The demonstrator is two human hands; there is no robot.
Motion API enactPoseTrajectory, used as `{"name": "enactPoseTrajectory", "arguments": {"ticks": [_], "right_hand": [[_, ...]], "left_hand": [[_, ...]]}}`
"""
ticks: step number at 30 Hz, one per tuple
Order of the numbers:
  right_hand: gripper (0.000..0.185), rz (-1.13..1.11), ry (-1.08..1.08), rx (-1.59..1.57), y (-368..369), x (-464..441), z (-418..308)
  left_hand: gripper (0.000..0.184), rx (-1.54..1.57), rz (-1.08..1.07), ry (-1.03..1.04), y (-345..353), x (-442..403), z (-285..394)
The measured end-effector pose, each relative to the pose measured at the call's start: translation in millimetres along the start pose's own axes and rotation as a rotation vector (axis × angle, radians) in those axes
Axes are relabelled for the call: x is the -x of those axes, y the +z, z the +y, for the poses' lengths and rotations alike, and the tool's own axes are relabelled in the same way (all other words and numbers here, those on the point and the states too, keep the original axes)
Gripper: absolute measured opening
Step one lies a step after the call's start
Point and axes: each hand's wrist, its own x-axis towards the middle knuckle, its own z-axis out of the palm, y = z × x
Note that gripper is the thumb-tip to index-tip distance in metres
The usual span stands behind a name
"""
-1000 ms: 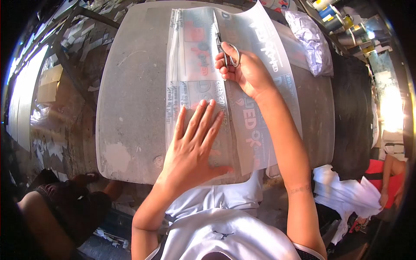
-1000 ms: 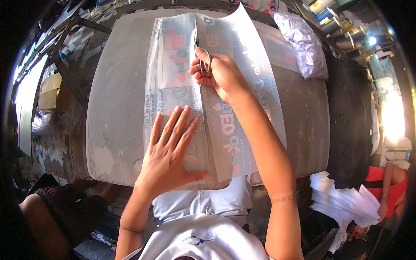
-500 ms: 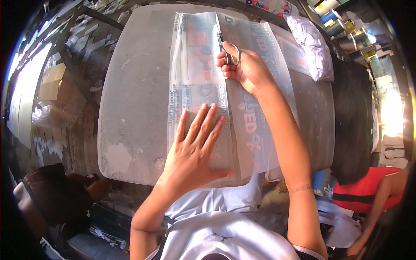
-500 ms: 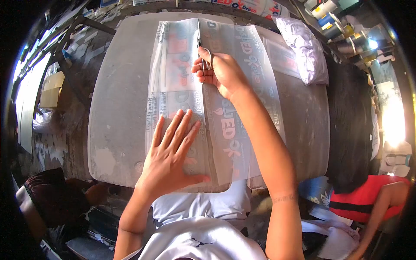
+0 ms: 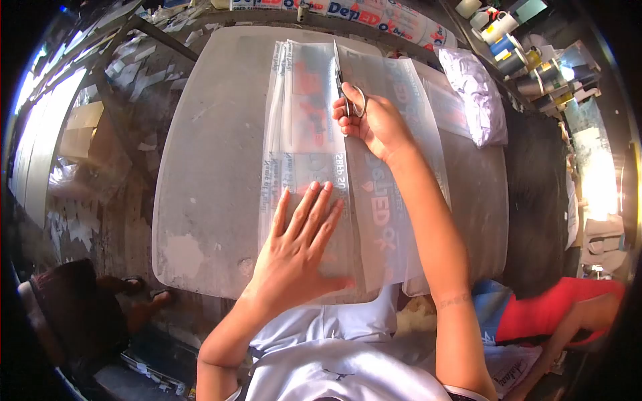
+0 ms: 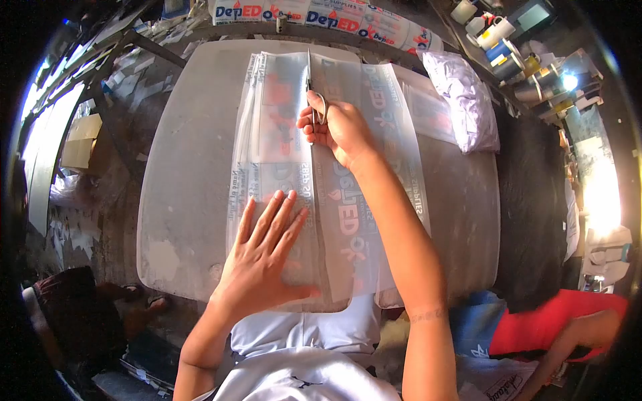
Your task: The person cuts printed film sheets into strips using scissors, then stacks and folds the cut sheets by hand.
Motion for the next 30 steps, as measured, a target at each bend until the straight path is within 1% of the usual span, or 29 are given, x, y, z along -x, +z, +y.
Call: {"name": "enactPoseTrajectory", "arguments": {"ticks": [8,9,11,13,15,17,18,19,21,22,24,25,27,30], "right_hand": [[0.040,0.012,0.039,-0.033,-2,-11,-1],[0.040,0.003,0.018,-0.028,0,-19,-8],[0.037,0.024,0.048,-0.044,-1,-43,-20],[0.036,0.055,0.015,-0.192,-16,-86,-30],[0.038,-0.032,-0.038,-0.189,-23,-81,-58],[0.039,0.004,-0.115,-0.137,-10,-26,-76],[0.041,-0.051,-0.137,-0.097,-13,-1,-77],[0.041,-0.052,-0.149,-0.099,-13,27,-77],[0.043,-0.055,-0.176,0.008,-13,85,-69],[0.043,-0.056,-0.167,-0.001,-20,110,-58],[0.044,-0.131,-0.137,-0.122,-37,153,-43],[0.044,-0.131,-0.148,-0.129,-43,172,-35],[0.045,-0.144,-0.138,-0.249,-55,211,-16],[0.046,-0.105,-0.179,-0.284,-72,254,11]], "left_hand": [[0.121,-0.003,0.002,0.018,3,4,-2],[0.121,0.009,0.004,0.019,4,3,-3],[0.122,-0.004,0.009,0.024,3,2,-3],[0.123,-0.060,0.011,0.035,4,5,-1],[0.122,-0.069,-0.007,0.041,-1,3,2],[0.122,-0.053,0.028,0.055,3,6,3],[0.123,-0.055,0.041,0.068,6,6,2],[0.123,-0.064,0.045,0.075,7,6,1],[0.125,-0.126,0.056,0.087,8,8,1],[0.127,-0.137,0.057,0.095,9,9,0],[0.127,-0.187,0.032,0.084,12,11,-3],[0.127,-0.227,0.010,0.080,11,11,-2],[0.126,-0.247,-0.049,0.070,4,9,0],[0.124,-0.235,-0.091,0.043,0,6,-1]]}}
